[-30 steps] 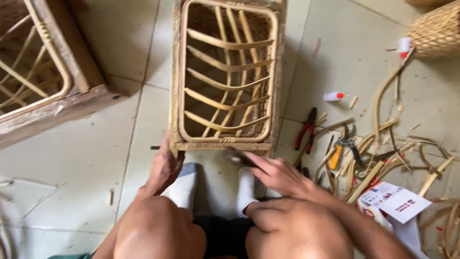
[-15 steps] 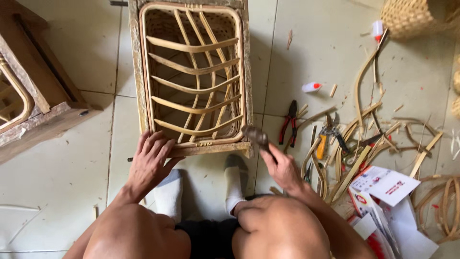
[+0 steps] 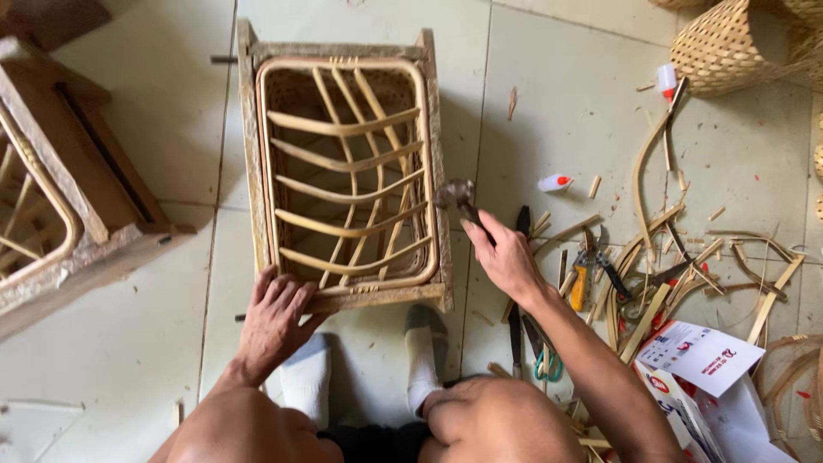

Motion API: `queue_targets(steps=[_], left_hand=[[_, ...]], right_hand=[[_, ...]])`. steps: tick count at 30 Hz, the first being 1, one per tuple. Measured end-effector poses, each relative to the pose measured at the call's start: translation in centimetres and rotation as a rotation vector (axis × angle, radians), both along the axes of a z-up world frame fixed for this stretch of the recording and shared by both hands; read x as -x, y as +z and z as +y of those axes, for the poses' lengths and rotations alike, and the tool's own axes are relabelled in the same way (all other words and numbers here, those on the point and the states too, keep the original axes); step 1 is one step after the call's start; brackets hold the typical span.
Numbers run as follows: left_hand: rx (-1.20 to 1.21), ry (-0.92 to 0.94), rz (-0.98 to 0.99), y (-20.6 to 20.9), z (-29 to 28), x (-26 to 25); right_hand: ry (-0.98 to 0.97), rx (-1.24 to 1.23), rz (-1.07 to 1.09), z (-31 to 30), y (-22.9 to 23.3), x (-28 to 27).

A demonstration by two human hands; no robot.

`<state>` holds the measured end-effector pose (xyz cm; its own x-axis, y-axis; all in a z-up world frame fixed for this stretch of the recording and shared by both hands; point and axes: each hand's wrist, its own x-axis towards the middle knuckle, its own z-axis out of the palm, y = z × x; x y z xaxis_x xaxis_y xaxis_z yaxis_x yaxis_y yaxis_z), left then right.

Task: The person inserts thin wooden strips into a rectangular basket frame, hammers them into place, trims excess with pliers, and applies glue to the joints. The person works on the basket while sitting on the floor.

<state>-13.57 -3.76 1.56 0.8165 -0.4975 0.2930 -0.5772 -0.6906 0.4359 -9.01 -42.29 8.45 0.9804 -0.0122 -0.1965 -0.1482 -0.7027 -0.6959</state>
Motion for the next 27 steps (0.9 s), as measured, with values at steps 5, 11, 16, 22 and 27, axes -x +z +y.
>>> queue_targets(steps=[5,11,16,22,27], left_hand=[[0.021,0.017,-0.007,0.1,-0.2,-0.2],[0.005,-0.001,0.021,-0.2,0.0,-0.3],[0.009,0.016,0.035,-0.2,0.3,-0.4],[0.015,0.024,0.054,-0.1,0.1,-0.7],[0.003,0.013,0.054,0.2,0.2,-0.7]], right_hand=[[0.001,-0.023,-0.082,-0.2,-0.1,-7.3],[-0.012,0.01,-0.164,0.8,-0.8,-16.8],[0.073,0.039,-0.169,1.0,-0.9,-20.8],[-0.008,-0.06,0.008,2.0,-0.5,-22.2],[0.131,-0.074,-0.057,5.0,-0.8,-24.6]])
